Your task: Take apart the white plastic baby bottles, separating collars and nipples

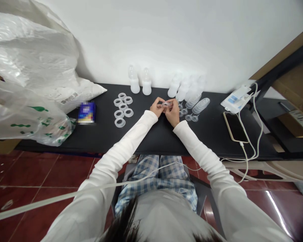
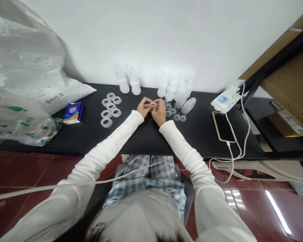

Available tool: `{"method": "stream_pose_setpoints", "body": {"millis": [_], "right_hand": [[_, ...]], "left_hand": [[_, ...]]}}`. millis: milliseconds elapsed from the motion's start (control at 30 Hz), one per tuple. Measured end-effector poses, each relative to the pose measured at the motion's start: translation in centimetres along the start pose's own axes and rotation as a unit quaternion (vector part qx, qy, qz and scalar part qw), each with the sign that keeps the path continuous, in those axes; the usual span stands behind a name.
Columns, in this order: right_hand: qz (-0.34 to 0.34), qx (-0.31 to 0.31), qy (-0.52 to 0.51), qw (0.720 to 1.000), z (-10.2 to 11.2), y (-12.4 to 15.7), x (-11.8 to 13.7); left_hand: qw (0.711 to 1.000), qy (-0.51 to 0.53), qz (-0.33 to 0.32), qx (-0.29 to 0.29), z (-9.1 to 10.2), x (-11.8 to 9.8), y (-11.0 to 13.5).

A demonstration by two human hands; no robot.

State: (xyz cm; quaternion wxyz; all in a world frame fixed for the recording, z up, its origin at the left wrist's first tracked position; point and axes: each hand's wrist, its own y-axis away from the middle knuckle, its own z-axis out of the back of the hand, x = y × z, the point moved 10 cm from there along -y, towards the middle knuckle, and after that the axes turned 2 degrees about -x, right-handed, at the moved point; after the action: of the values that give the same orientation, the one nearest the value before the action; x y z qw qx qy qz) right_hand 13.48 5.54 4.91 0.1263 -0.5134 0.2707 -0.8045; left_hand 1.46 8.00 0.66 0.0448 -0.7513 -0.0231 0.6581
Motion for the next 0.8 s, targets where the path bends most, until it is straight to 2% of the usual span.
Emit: {"method": "stream_pose_setpoints", "body": {"millis": [167, 300, 667, 800], "right_hand": [[0.017, 0.032, 0.002, 0.999, -0.2, -0.4, 0.4], [0.019, 0.043, -0.016, 0.999, -0.2, -0.6, 0.5], [-0.03, 0.013, -0.067, 0.997, -0.2, -0.4, -0.9], [-0.066, 0.013, -0.1, 0.993, -0.4, -0.3, -1.8]], "left_hand": [[0.998, 0.043, 0.036, -0.017, 0.1, 0.5, -0.3], [0.996, 0.084, 0.03, -0.009, -0.1, 0.1, -0.5], [0.998, 0.049, 0.012, -0.028, 0.2, 0.2, -0.3], [0.999, 0.039, 0.018, -0.032, 0.3, 0.3, -0.2]]}}
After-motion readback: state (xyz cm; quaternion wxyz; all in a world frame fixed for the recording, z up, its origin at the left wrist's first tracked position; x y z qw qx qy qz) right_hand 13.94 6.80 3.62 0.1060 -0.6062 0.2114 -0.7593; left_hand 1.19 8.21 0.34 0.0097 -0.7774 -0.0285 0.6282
